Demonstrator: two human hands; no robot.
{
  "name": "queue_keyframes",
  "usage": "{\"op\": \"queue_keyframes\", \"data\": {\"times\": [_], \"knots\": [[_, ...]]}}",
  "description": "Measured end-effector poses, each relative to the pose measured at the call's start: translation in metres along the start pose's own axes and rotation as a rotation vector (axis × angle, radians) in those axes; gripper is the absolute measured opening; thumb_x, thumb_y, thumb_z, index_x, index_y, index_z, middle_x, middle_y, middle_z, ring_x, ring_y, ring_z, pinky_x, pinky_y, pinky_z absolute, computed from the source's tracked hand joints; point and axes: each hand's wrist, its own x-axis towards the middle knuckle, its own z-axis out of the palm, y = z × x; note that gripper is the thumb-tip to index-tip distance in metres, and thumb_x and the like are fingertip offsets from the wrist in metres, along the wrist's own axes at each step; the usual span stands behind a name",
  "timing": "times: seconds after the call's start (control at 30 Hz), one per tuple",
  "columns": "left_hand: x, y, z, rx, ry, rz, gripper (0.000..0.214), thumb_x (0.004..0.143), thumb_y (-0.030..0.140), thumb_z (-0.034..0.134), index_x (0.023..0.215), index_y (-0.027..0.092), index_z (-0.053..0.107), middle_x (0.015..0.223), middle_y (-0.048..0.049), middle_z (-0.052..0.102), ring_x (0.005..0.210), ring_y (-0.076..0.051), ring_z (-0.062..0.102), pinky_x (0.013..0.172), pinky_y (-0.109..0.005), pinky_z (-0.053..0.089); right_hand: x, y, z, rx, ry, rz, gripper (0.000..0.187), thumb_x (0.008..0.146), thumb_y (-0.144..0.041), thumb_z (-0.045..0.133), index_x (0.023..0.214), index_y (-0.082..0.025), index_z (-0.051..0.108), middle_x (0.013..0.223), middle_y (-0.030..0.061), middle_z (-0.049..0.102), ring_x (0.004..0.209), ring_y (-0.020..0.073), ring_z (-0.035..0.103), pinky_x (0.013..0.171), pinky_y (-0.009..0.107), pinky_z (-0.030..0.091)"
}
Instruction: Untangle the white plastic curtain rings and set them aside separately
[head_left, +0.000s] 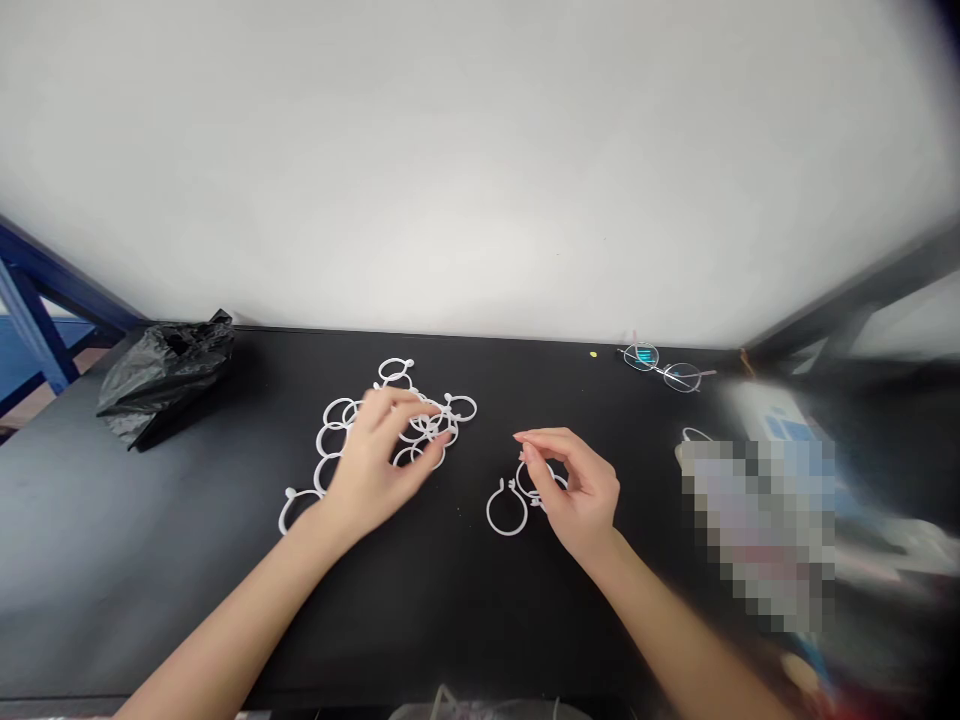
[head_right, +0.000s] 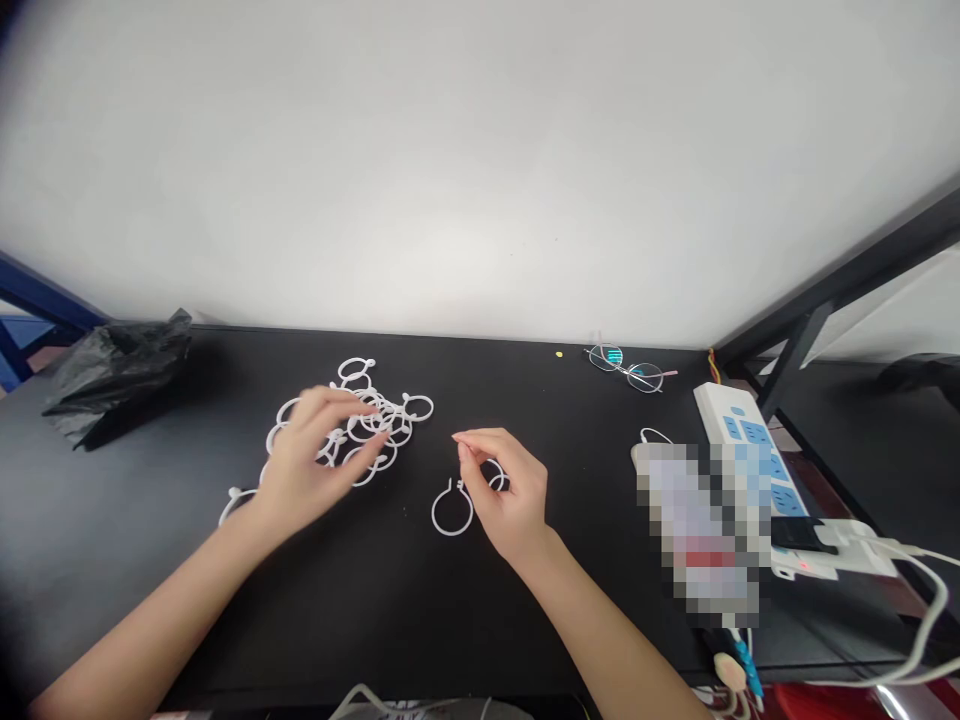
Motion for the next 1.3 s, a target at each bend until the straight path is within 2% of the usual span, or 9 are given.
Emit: {"op": "queue_keyframes", "data": {"times": [0.13, 0.27, 0.5, 0.6, 0.73, 0.87, 1.03, 1.2, 1.3], "knots": [[-0.015, 0.023, 0.017, -0.120, -0.500, 0.246, 0.008, 0.094, 0.023, 0.057, 0.098, 0.018, 0.062, 0.079, -0.0026, 0.061, 0.073, -0.018, 0.056, 0.071, -0.031, 0.046, -0.001, 0.001, -0.001, -0.018, 0.037, 0.023, 0.020, 0.088, -0.007, 0.061, 0.097, -0.022, 0.071, 0.088, 0.0040, 0.072, 0.072, 0.0166, 0.068, 0.062, 0.032, 0.057], [-0.030, 0.034, 0.034, -0.057, -0.661, 0.307, 0.012, 0.094, 0.025, 0.059, 0.098, 0.015, 0.064, 0.081, -0.0032, 0.063, 0.073, -0.019, 0.058, 0.068, -0.032, 0.042, -0.001, 0.001, 0.000, -0.038, 0.037, 0.027, 0.020, 0.089, -0.008, 0.060, 0.097, -0.022, 0.071, 0.087, 0.0038, 0.072, 0.072, 0.0163, 0.068, 0.062, 0.032, 0.057], [-0.029, 0.037, 0.034, -0.085, -0.605, 0.277, 0.023, 0.100, 0.016, 0.043, 0.087, 0.016, 0.061, 0.076, -0.0031, 0.061, 0.069, -0.017, 0.054, 0.065, -0.030, 0.039, -0.002, 0.001, -0.001, -0.008, 0.025, 0.020, 0.021, 0.089, -0.007, 0.060, 0.098, -0.023, 0.071, 0.088, 0.0034, 0.072, 0.072, 0.0149, 0.067, 0.064, 0.030, 0.057], [-0.021, 0.034, 0.019, -0.341, -0.502, 0.021, 0.017, 0.100, 0.022, 0.047, 0.092, 0.017, 0.062, 0.074, -0.0010, 0.057, 0.069, -0.015, 0.052, 0.066, -0.028, 0.041, -0.001, 0.001, -0.002, 0.026, -0.007, 0.093, 0.018, 0.091, -0.013, 0.060, 0.100, -0.022, 0.072, 0.095, 0.0052, 0.072, 0.073, 0.0148, 0.067, 0.063, 0.029, 0.057], [-0.010, 0.030, 0.004, -0.753, -0.407, -0.368, 0.021, 0.097, 0.035, 0.053, 0.087, 0.019, 0.061, 0.072, 0.0005, 0.052, 0.067, -0.013, 0.049, 0.064, -0.026, 0.042, 0.005, -0.003, 0.000, 0.196, -0.197, 0.347, 0.023, 0.097, -0.030, 0.054, 0.106, -0.022, 0.073, 0.095, 0.0071, 0.071, 0.064, 0.0125, 0.064, 0.049, 0.024, 0.054], [-0.009, 0.029, 0.007, -1.015, -0.383, -0.567, 0.029, 0.091, 0.043, 0.061, 0.078, 0.018, 0.059, 0.071, 0.0008, 0.051, 0.064, -0.012, 0.046, 0.061, -0.025, 0.041, 0.010, -0.006, 0.002, 0.435, -0.296, 0.544, 0.027, 0.093, -0.040, 0.058, 0.101, -0.019, 0.074, 0.079, 0.0042, 0.071, 0.055, 0.0115, 0.063, 0.045, 0.023, 0.054], [-0.014, 0.029, 0.017, -1.170, -0.409, -0.667, 0.029, 0.091, 0.045, 0.061, 0.081, 0.018, 0.060, 0.074, 0.0000, 0.054, 0.072, -0.013, 0.053, 0.073, -0.028, 0.046, 0.010, -0.005, 0.002, 0.512, -0.309, 0.667, 0.027, 0.086, -0.041, 0.069, 0.099, -0.017, 0.073, 0.072, 0.0023, 0.071, 0.047, 0.0096, 0.058, 0.042, 0.023, 0.054], [-0.014, 0.029, 0.019, -1.276, -0.424, -0.696, 0.030, 0.097, 0.043, 0.054, 0.082, 0.018, 0.058, 0.075, -0.0002, 0.054, 0.075, -0.013, 0.054, 0.079, -0.030, 0.049, 0.009, -0.005, 0.002, 0.445, -0.251, 0.637, 0.024, 0.083, -0.041, 0.072, 0.088, -0.017, 0.074, 0.073, 0.0030, 0.073, 0.042, 0.0086, 0.057, 0.041, 0.023, 0.052], [-0.014, 0.030, 0.018, -1.195, -0.387, -0.688, 0.024, 0.098, 0.043, 0.052, 0.096, 0.020, 0.058, 0.084, -0.0010, 0.058, 0.078, -0.014, 0.058, 0.084, -0.033, 0.051, 0.008, -0.005, 0.002, 0.382, -0.216, 0.611, 0.024, 0.084, -0.039, 0.071, 0.076, -0.017, 0.073, 0.068, 0.0031, 0.074, 0.039, 0.0087, 0.058, 0.042, 0.022, 0.051]]}}
